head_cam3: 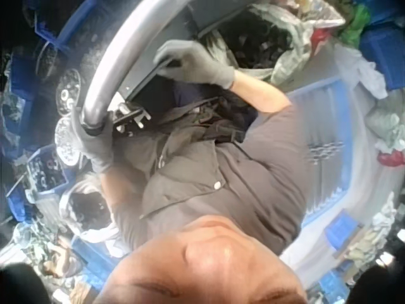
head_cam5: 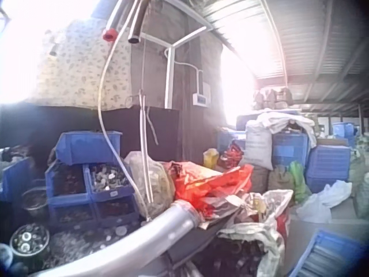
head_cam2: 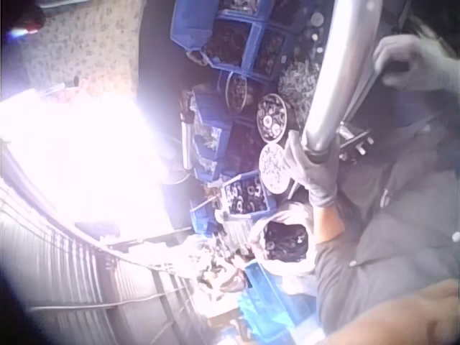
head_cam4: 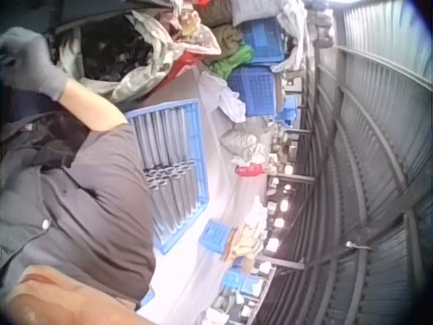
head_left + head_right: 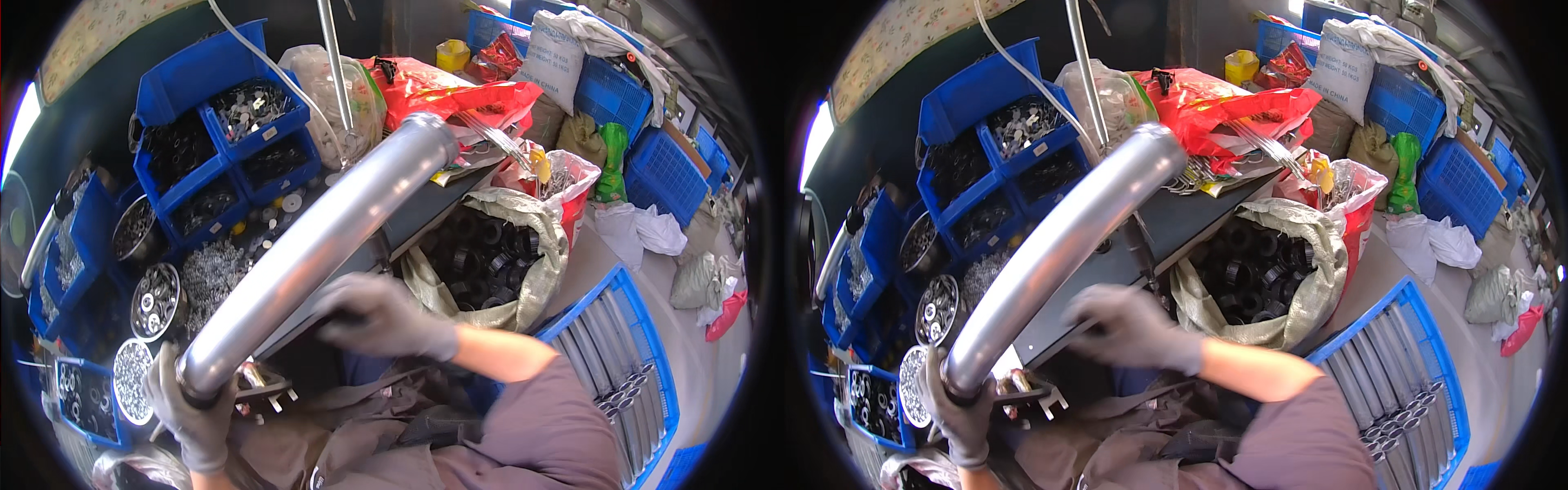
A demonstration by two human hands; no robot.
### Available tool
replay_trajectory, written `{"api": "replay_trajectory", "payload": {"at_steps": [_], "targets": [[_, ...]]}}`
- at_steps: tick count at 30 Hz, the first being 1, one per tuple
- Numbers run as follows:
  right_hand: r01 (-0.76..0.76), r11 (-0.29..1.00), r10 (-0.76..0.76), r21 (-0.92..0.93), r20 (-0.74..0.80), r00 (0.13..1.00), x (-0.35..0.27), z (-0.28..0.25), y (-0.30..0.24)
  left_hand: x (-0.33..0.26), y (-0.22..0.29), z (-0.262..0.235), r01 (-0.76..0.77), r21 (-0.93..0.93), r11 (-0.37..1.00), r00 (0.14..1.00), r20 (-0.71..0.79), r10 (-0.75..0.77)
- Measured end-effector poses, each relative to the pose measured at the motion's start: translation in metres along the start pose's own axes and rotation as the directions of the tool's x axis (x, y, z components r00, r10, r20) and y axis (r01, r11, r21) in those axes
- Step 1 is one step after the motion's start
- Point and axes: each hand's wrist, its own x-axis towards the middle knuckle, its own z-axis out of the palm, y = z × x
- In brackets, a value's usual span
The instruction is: The person assembles components onto a metal tube by hand, attaching washers, brackets, plastic parts, and pins, then secures them with an electric screwdriver.
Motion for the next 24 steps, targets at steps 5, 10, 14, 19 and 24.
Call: {"api": "replay_trajectory", "payload": {"at_steps": [5,10,14,19,24], "targets": [[-0.381,0.046,0.688,-0.924,-0.247,0.683,-0.077,-0.150,0.118,-0.011,-0.032,-0.015,-0.039,0.061,0.997,0.999,0.000,0.039],[-0.483,-0.132,0.897,-0.866,-0.311,0.313,-0.128,-0.172,0.182,-0.008,-0.044,-0.024,-0.184,0.239,0.953,0.978,0.138,0.154],[-0.870,0.073,0.639,-0.488,-0.647,0.417,-0.154,-0.210,0.209,-0.010,-0.054,-0.029,-0.197,0.230,0.953,0.976,0.135,0.169],[-0.428,0.329,0.922,0.842,-0.189,0.338,-0.082,-0.188,0.114,-0.002,-0.060,-0.041,-0.192,0.199,0.961,0.970,0.189,0.154],[-0.418,0.261,0.785,0.870,0.061,0.617,-0.010,-0.109,0.032,-0.001,-0.068,-0.059,-0.169,0.059,0.984,0.946,0.288,0.146]]}}
